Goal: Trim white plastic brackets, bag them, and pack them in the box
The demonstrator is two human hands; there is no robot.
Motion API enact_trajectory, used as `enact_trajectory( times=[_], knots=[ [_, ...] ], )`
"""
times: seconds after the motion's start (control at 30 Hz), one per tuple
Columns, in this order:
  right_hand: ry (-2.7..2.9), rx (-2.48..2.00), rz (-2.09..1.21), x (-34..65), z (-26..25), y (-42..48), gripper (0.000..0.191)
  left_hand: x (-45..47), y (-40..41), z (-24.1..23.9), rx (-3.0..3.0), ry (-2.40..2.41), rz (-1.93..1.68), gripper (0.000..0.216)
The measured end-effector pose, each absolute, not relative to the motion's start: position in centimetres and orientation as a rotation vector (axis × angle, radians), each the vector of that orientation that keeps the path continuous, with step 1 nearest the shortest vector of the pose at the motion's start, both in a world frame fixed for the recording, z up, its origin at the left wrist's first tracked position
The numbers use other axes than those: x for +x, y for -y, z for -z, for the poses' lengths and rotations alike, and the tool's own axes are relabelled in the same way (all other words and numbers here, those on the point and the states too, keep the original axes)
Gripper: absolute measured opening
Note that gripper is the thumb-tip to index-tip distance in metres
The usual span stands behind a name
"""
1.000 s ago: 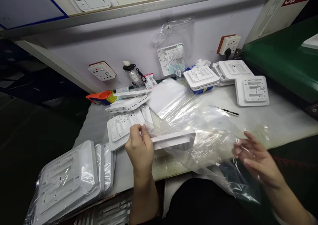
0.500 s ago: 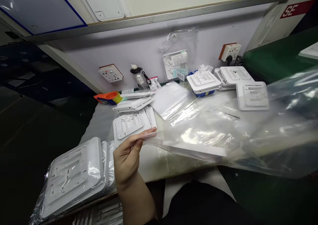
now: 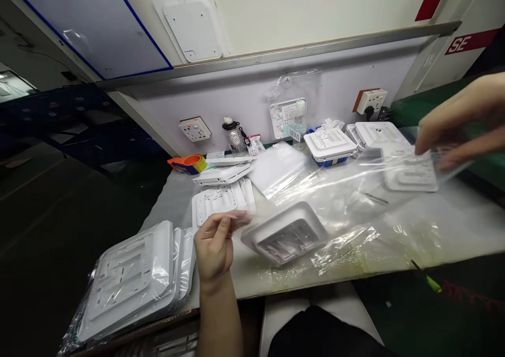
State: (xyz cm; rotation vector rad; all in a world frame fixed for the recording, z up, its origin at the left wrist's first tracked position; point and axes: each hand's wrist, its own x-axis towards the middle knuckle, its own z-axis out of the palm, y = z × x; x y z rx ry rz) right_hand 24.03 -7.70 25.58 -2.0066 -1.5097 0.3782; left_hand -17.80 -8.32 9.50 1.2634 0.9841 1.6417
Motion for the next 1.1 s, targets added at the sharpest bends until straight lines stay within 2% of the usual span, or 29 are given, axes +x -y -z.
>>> enact_trajectory(
  times=[0.1,0.17,0.23,0.33,0.43,0.53,0.73,0.87,0.97,1.03,1.1],
  knots=[
    [2.054,-2.163,-0.574,25.3,-27.8,4.6,0.067,-17.9,7.4,-10.8,1.316,-0.984,-1.677,0.023],
    [2.009,-1.978,-0.676,25.8,-26.9,4.1,0.046,-17.8,6.7,-11.5,1.34,-0.986,-1.703,0.022],
    [1.715,-1.661,-0.674,26.2,-24.6,4.7,0.038,-17.8,6.3,-12.1,1.339,-0.975,-1.76,0.022],
    [1.491,-1.453,-0.704,26.6,-20.9,6.3,0.045,-17.8,6.1,-12.5,1.352,-0.945,-1.825,0.02],
    [1.802,-1.546,-0.801,27.4,-18.6,6.7,0.042,-17.6,5.5,-12.3,1.404,-0.955,-1.808,0.02],
    [1.902,-1.472,-0.619,28.5,-17.2,5.4,0.041,-16.8,3.3,-11.9,1.441,-0.992,-1.774,0.022],
    [1.334,-1.151,-0.334,29.7,-14.6,3.1,0.044,-14.4,-0.8,-12.3,1.523,-0.984,-1.731,0.026],
    [1.134,-0.956,-0.329,28.1,-13.6,5.8,0.035,-13.9,2.2,-12.5,1.649,-0.902,-1.811,0.019],
    [1.024,-0.951,-0.208,26.0,-11.3,9.8,0.03,-14.1,6.5,-10.0,1.734,-1.02,-1.929,0.014],
    [0.957,-1.109,-0.153,24.7,-8.4,12.7,0.033,-14.4,9.5,-7.3,1.703,-1.206,-1.822,0.014],
    [0.896,-1.443,-0.146,23.9,-4.8,15.3,0.04,-14.8,12.1,-4.3,1.679,-1.42,-1.543,0.016]
  ],
)
